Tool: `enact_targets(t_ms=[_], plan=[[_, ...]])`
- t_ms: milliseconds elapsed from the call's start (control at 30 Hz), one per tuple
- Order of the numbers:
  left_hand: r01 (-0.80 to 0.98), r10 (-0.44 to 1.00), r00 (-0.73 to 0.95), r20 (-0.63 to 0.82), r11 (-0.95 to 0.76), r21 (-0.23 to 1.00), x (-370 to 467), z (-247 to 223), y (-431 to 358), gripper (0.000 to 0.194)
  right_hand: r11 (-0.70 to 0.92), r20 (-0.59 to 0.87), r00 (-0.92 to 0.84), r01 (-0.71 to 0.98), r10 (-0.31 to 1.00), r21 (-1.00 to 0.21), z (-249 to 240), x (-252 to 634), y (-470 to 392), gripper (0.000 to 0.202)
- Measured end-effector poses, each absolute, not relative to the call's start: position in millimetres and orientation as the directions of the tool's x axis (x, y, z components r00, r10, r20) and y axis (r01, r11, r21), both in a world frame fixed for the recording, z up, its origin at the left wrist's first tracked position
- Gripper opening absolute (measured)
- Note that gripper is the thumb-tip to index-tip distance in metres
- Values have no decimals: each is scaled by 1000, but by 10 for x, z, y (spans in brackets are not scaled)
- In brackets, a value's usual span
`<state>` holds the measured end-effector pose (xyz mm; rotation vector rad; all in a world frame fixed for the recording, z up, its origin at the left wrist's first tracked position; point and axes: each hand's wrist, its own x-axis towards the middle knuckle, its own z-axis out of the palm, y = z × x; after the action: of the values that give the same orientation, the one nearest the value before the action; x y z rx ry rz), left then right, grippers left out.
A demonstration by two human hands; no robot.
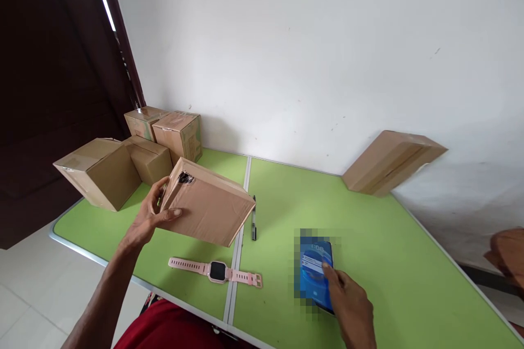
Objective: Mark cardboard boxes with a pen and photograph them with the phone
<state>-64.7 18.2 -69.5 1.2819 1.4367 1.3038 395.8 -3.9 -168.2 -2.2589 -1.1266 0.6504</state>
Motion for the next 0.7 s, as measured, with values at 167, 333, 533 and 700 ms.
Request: enact_targets(t_ms=[167,333,533,700], plan=[[160,983,-172,58,-30,987,-639,-635,169,113,-562,-250,505,702,826,-438,-1510,3967,-115,45],[203,987,-140,82,-52,978,-713,-540,252,111,-535,-300,454,788,839,-305,-1347,3984,-137,44],[436,985,36,166,-165,885,-863,-305,512,110,-49,54,120,721,991,-691,-890,3228,289,81],[615,938,295,180,-331,715,-866,27,736,107,315,135,-397,435,908,-844,-682,2298,919,143]])
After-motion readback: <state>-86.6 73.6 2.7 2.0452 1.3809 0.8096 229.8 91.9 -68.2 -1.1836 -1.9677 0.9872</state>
